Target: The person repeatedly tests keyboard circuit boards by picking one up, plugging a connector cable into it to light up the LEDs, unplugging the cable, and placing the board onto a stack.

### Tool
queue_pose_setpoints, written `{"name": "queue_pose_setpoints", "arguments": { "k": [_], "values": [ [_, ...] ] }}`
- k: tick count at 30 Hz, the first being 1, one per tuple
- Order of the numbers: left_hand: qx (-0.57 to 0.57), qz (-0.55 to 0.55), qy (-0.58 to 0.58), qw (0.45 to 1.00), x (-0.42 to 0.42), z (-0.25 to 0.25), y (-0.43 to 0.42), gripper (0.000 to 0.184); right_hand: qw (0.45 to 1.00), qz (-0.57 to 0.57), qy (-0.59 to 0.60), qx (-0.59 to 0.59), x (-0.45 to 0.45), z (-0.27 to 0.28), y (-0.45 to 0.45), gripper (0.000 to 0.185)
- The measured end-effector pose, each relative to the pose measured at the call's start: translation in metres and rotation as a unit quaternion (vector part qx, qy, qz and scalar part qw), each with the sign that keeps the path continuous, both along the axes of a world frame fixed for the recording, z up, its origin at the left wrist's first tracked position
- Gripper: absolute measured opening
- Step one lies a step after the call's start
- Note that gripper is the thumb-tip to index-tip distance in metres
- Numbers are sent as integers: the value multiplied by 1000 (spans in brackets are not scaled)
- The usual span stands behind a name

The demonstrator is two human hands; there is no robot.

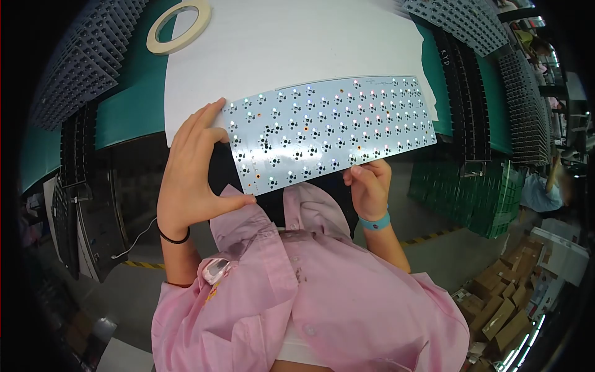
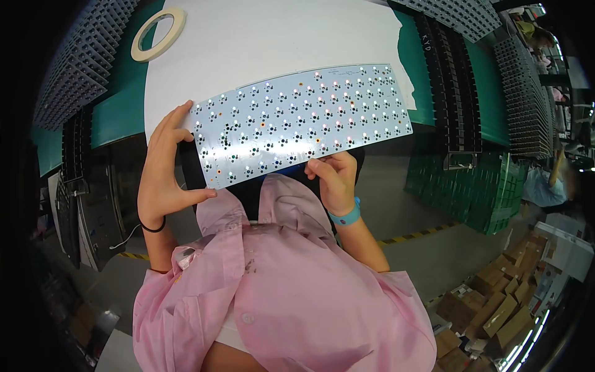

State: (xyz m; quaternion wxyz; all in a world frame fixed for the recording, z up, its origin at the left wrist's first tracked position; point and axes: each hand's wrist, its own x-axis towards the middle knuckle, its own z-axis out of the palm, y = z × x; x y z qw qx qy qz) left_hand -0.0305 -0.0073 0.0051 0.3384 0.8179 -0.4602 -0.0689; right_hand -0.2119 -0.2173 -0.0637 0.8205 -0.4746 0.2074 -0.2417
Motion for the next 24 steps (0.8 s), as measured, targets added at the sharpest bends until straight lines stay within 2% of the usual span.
{"name": "queue_pose_setpoints", "arguments": {
  "k": [24],
  "values": [
    [-9, 0, -6, 1000, 1, -7, 1, 68, 1000, -12, 7, 4, 2, 0, 1, 16]
  ]
}}
